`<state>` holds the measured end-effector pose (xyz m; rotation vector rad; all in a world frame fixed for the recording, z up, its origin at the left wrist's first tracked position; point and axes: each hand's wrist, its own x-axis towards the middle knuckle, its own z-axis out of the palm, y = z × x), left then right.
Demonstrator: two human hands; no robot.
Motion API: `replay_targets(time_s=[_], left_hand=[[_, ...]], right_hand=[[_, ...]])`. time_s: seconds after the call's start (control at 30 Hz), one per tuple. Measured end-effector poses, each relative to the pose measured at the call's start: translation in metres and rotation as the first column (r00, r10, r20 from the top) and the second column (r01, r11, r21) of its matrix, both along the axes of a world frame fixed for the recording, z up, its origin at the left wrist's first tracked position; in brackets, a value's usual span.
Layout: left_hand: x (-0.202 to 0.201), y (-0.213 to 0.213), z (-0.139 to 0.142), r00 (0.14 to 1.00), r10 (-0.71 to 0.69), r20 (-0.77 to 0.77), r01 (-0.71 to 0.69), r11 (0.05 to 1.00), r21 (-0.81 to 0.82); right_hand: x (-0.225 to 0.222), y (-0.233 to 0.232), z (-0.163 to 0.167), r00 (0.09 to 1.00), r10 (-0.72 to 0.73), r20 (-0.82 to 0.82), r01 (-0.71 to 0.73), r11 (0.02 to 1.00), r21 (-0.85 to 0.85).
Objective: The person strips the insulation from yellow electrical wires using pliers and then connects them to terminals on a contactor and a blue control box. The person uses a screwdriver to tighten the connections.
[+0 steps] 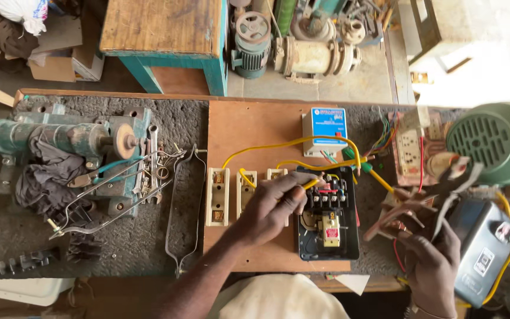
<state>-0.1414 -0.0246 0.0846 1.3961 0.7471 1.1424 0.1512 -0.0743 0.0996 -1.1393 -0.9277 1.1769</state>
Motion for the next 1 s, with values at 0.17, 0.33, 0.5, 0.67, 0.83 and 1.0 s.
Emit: replay_targets(time_s=[0.17, 0.33, 0.5, 0.67, 0.83, 1.0], left_hand=[[-0.019, 0.000, 0.000, 0.990, -0.127, 0.061, 0.130, 0.990, -0.054], [-0.023, -0.013, 0.005, 0.984, 0.100, -0.148, -0.072, 0.981, 0.178], [-0.015, -0.028, 0.001, 0.794, 0.504, -0.338, -0.232, 0.767, 0.598], [-0.013, -0.035, -0.006, 0.742, 0.589, -0.322, -0.253, 0.690, 0.678], [-0.012, -0.039, -0.010, 0.728, 0.617, -0.300, -0.287, 0.671, 0.683], [-0.012, -0.042, -0.012, 0.709, 0.644, -0.288, -0.305, 0.648, 0.698]], right_hand=[[0.031, -0.021, -0.011, 0.861, 0.329, 0.388, -0.264, 0.941, -0.212], [-0.007, -0.024, -0.006, 0.766, 0.358, 0.534, -0.400, 0.915, -0.040], [-0.068, -0.013, -0.009, 0.819, 0.130, 0.558, -0.242, 0.961, 0.131], [-0.106, 0.008, -0.020, 0.885, 0.106, 0.454, -0.268, 0.912, 0.310], [-0.120, 0.014, -0.029, 0.955, 0.257, 0.150, -0.281, 0.945, 0.169], [-0.123, 0.012, -0.037, 0.958, 0.275, -0.081, -0.272, 0.961, 0.048]])
